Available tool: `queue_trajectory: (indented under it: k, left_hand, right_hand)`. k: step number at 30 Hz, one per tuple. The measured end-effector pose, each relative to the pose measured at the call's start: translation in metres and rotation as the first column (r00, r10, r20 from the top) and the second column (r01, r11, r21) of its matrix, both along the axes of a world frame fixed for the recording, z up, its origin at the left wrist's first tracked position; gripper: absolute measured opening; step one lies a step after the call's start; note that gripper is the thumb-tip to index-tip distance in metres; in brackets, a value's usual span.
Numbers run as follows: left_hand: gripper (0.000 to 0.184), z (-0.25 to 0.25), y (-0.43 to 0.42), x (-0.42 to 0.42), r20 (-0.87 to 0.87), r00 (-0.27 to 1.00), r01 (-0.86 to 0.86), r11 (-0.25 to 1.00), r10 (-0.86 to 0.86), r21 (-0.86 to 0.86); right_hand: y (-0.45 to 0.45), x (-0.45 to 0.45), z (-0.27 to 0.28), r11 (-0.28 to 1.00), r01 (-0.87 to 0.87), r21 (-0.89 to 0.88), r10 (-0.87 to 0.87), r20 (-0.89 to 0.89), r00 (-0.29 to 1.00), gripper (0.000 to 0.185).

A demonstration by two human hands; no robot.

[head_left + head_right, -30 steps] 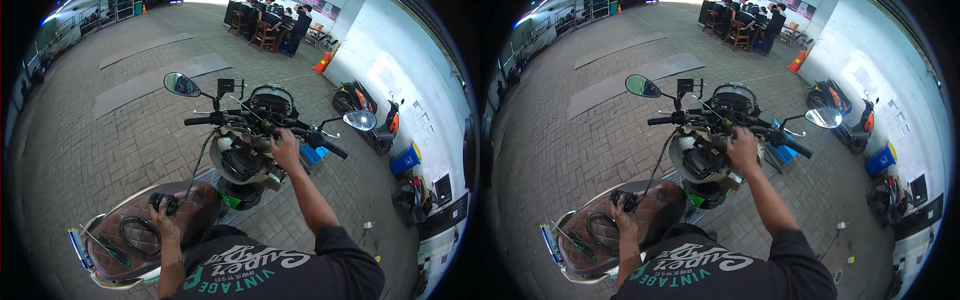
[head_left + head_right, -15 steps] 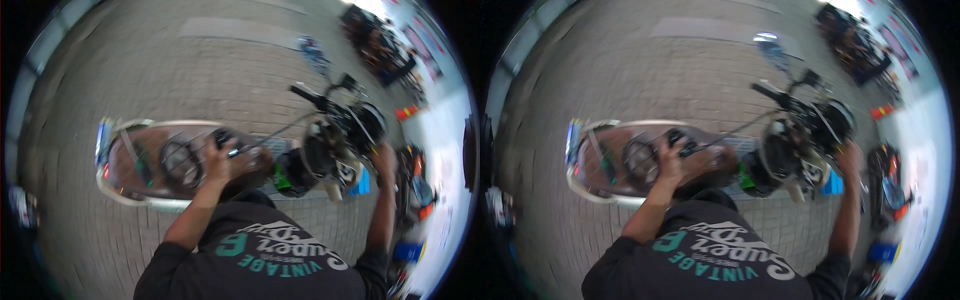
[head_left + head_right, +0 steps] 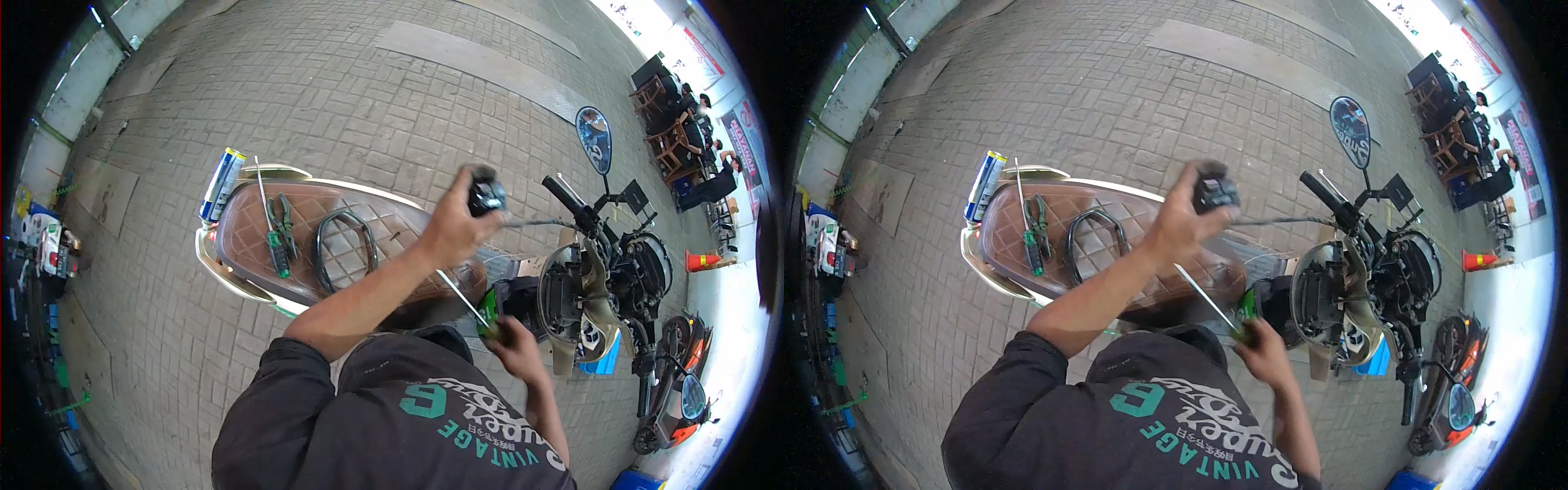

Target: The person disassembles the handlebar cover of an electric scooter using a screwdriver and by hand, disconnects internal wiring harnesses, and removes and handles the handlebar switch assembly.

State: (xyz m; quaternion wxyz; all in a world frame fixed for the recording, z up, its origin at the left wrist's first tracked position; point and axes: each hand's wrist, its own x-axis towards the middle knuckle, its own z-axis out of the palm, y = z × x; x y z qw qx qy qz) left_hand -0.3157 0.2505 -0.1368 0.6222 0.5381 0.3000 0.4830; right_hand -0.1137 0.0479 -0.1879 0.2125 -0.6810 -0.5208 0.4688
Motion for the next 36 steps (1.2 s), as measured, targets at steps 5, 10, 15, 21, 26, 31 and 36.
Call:
queue_trajectory:
  k: [5, 10, 15, 21, 26, 31, 36]
  left_hand:
    - [0.059, 0.018, -0.035, 0.002, -0.134, 0.986, 0.111, 0.987, -0.096, 0.114]
    - [0.061, 0.013, -0.046, -0.006, -0.221, 0.974, 0.073, 0.991, -0.047, 0.109]
    - [0.059, 0.008, -0.046, -0.016, -0.198, 0.98, 0.038, 0.998, -0.027, 0.054]
    - [0.057, -0.006, -0.036, -0.001, -0.18, 0.982, 0.058, 0.998, -0.051, 0.032]
    - [0.053, -0.015, -0.029, 0.013, -0.114, 0.99, 0.086, 0.996, -0.086, -0.007]
    - [0.052, -0.02, -0.03, 0.01, -0.125, 0.99, 0.068, 0.997, -0.07, -0.02]
    - [0.051, -0.023, -0.032, 0.005, -0.118, 0.99, 0.068, 0.997, -0.071, -0.031]
  right_hand:
    - [0.12, -0.13, -0.073, 0.861, -0.257, 0.44, 0.337, -0.114, 0.935, 0.044]
    - [0.17, -0.22, -0.1, 0.88, -0.358, 0.311, 0.326, 0.152, 0.933, 0.046]
    - [0.166, -0.237, -0.101, 0.897, -0.426, 0.117, 0.384, 0.272, 0.883, 0.058]
    - [0.165, -0.218, -0.127, 0.813, -0.516, 0.268, 0.484, 0.18, 0.856, 0.069]
    - [0.159, -0.204, -0.128, 0.857, -0.466, 0.218, 0.431, 0.191, 0.882, 0.08]
    - [0.149, -0.21, -0.124, 0.819, -0.504, 0.277, 0.396, 0.364, 0.843, 0.088]
    - [0.15, -0.208, -0.121, 0.881, -0.428, 0.202, 0.363, 0.291, 0.885, 0.092]
